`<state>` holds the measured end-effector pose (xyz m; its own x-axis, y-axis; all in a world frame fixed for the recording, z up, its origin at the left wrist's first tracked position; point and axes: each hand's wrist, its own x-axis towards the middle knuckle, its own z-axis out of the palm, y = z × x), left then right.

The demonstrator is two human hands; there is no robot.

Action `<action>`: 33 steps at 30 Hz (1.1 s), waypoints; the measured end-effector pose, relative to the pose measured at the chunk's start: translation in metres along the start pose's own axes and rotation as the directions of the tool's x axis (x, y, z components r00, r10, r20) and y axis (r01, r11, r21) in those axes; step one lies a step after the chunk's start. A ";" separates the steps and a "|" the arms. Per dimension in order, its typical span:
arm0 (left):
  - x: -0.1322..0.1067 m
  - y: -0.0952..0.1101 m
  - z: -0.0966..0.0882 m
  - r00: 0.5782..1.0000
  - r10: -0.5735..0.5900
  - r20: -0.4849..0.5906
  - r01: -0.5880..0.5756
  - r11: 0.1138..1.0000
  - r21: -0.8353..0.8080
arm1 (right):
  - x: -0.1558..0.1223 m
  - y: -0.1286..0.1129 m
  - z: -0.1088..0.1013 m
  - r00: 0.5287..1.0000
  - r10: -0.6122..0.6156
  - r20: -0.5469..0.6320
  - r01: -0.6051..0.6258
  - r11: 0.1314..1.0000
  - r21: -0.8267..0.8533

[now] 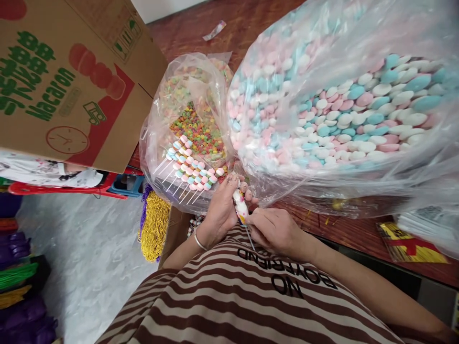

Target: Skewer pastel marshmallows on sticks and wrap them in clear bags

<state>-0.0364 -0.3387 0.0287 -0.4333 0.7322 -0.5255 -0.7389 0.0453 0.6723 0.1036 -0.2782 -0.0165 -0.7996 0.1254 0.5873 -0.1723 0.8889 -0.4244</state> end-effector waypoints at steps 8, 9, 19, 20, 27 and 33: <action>-0.011 -0.008 0.000 0.993 -0.056 0.108 0.055 0.998 0.019 | 0.000 -0.003 -0.002 0.990 0.095 -0.103 -0.078 0.984 0.158; -0.012 -0.009 0.000 0.990 -0.071 0.122 0.070 0.997 0.014 | -0.001 -0.004 -0.003 0.981 0.141 -0.135 -0.116 0.977 0.178; 0.008 -0.015 0.004 0.972 0.218 0.085 -0.208 0.972 -0.113 | -0.004 -0.008 0.010 0.812 0.503 0.296 -0.567 0.557 0.607; 0.008 -0.017 0.006 0.970 0.230 0.082 -0.223 0.971 -0.083 | -0.004 -0.009 0.012 0.809 0.526 0.261 -0.564 0.572 0.595; 0.003 -0.035 0.010 0.976 0.207 0.063 -0.212 0.974 0.086 | 0.001 -0.011 0.020 0.796 0.605 0.037 -0.554 0.701 0.450; 0.002 -0.041 0.005 0.973 0.150 0.174 -0.166 0.983 0.081 | 0.008 -0.008 0.017 0.790 0.613 -0.005 -0.551 0.714 0.431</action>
<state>-0.0049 -0.3360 0.0028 -0.4427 0.8378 -0.3196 -0.6125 -0.0221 0.7902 0.0889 -0.2918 -0.0199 -0.7343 0.6464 0.2072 0.0698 0.3755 -0.9242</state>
